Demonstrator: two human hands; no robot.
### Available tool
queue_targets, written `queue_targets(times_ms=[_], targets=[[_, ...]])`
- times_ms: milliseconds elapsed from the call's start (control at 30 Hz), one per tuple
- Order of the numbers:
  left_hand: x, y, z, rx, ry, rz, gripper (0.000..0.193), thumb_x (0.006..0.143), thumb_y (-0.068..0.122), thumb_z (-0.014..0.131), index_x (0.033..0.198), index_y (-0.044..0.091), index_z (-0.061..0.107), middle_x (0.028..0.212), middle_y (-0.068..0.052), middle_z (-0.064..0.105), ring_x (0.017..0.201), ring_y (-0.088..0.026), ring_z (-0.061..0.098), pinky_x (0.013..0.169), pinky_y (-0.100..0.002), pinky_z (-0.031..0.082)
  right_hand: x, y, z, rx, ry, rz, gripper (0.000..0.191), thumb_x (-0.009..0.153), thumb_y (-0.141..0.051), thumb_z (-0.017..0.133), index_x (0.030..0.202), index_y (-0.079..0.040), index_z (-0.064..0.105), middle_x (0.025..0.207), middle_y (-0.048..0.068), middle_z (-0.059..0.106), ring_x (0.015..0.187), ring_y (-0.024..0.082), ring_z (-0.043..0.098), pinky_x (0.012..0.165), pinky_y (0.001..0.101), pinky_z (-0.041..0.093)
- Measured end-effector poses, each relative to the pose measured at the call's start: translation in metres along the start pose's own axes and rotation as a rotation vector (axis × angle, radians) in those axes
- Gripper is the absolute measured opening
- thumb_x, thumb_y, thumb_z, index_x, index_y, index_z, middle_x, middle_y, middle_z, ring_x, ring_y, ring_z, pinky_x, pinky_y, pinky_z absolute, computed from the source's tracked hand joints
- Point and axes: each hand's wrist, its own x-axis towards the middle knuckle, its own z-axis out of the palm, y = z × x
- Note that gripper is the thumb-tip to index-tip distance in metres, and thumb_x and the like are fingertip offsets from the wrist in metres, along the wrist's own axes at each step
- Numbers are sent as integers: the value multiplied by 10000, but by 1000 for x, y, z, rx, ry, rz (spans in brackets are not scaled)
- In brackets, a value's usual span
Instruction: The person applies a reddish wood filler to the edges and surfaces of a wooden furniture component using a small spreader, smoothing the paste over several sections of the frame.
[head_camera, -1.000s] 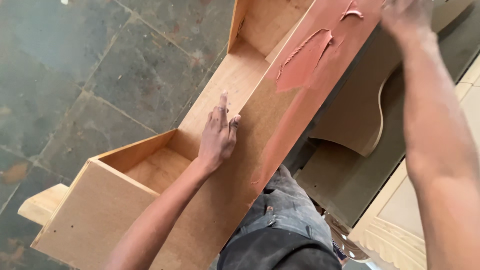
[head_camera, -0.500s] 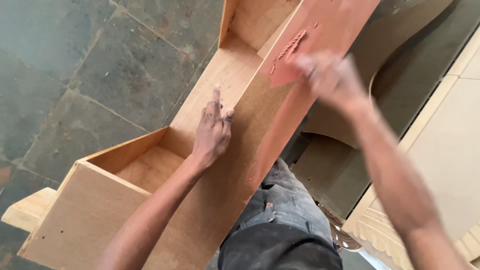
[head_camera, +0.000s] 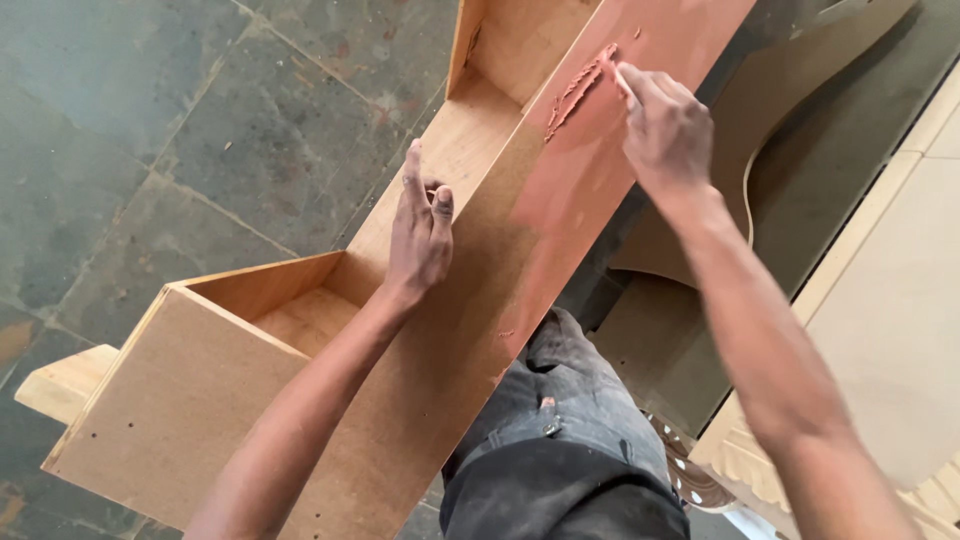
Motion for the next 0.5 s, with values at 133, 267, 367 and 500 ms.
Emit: queue_targets(times_ms=[133, 267, 367, 500], targets=[[2, 4, -3, -46, 31, -15, 726, 1130, 504, 353, 1656, 55, 133, 1154, -165, 593, 984, -260, 585, 940, -385, 507, 21, -66, 46, -338, 8, 169, 486, 784, -23, 657, 1254, 102, 634, 1192, 239, 650, 961, 356, 652, 814, 427, 576], [-4, 5, -11, -49, 97, 59, 749, 1140, 574, 297, 1666, 56, 168, 1272, -189, 567, 1091, -275, 568, 1008, -409, 492, 24, -128, 77, 2, 41, 243, 326, 837, -43, 678, 1153, 19, 632, 1128, 172, 643, 1084, 359, 658, 892, 431, 576], [-9, 5, -10, 73, 146, 144, 730, 1148, 560, 296, 1658, 47, 201, 1327, -195, 557, 1158, -298, 554, 1050, -432, 465, 24, -127, 72, -45, -232, 1, 390, 782, -41, 644, 1165, 32, 623, 1118, 197, 642, 977, 355, 653, 795, 433, 577], [-11, 5, -10, 142, 115, 215, 688, 1162, 480, 344, 1644, 2, 232, 1374, -186, 559, 1198, -345, 530, 1115, -462, 422, 44, -52, 17, 120, -6, -40, 378, 979, -14, 509, 1301, -137, 665, 1113, 112, 675, 989, 292, 657, 822, 430, 556]])
